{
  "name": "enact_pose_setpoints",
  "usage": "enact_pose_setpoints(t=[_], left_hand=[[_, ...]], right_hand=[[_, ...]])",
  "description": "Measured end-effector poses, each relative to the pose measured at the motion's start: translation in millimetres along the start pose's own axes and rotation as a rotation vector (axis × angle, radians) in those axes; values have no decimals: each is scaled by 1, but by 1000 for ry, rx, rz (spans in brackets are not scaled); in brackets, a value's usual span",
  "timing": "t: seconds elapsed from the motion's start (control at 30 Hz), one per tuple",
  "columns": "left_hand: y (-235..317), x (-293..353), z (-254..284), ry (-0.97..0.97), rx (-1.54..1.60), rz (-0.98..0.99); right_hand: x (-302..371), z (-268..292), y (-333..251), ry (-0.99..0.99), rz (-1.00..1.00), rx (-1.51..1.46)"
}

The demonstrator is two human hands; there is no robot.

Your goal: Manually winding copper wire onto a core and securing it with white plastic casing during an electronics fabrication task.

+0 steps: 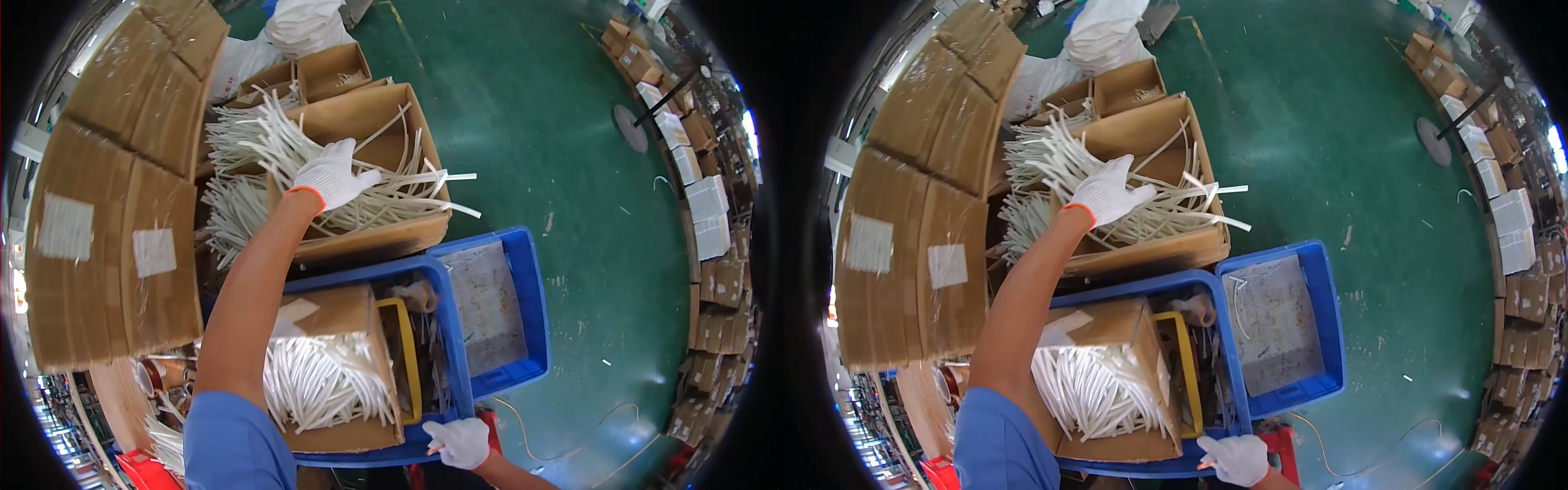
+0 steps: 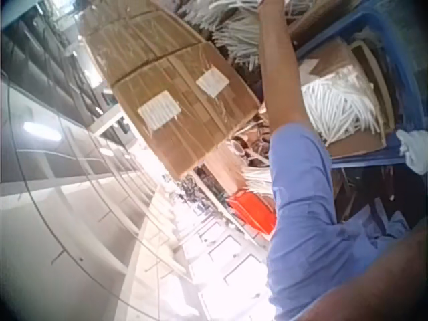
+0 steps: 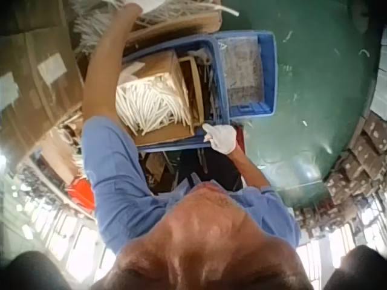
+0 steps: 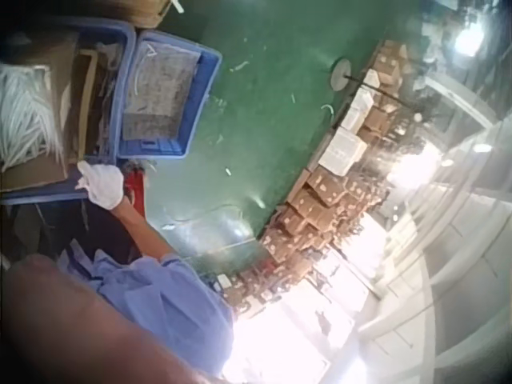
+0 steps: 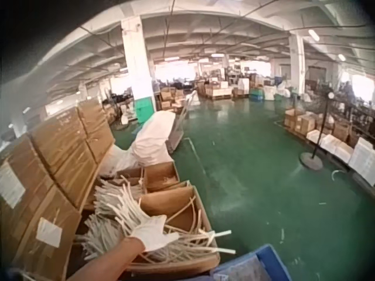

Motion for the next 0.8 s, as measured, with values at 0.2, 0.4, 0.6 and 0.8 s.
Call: enact_pose_setpoints(t=[0.2, 0.4, 0.6, 0.8], left_hand=[[-19, -100, -45, -174, -128, 88], [-23, -114, -30, -729, -177, 55], [-10, -56, -8, -958, -661, -371], [-33, -11, -81, -281, -567, -466]], right_hand=[[0, 1, 4, 49, 13, -133], [-9, 3, 9, 36, -7, -146], [-18, 8, 11, 56, 33, -76], [-26, 13, 8, 58, 41, -65]])
Point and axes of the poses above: each hand's wrist, its own x-axis away from the middle knuckle, its own z-axis out of the back of the hand, y = z × x, the point moved 2 cm from there along -x, towards the middle knuckle, and after that the axes turned 3 degrees about y, right-handed, at the moved point
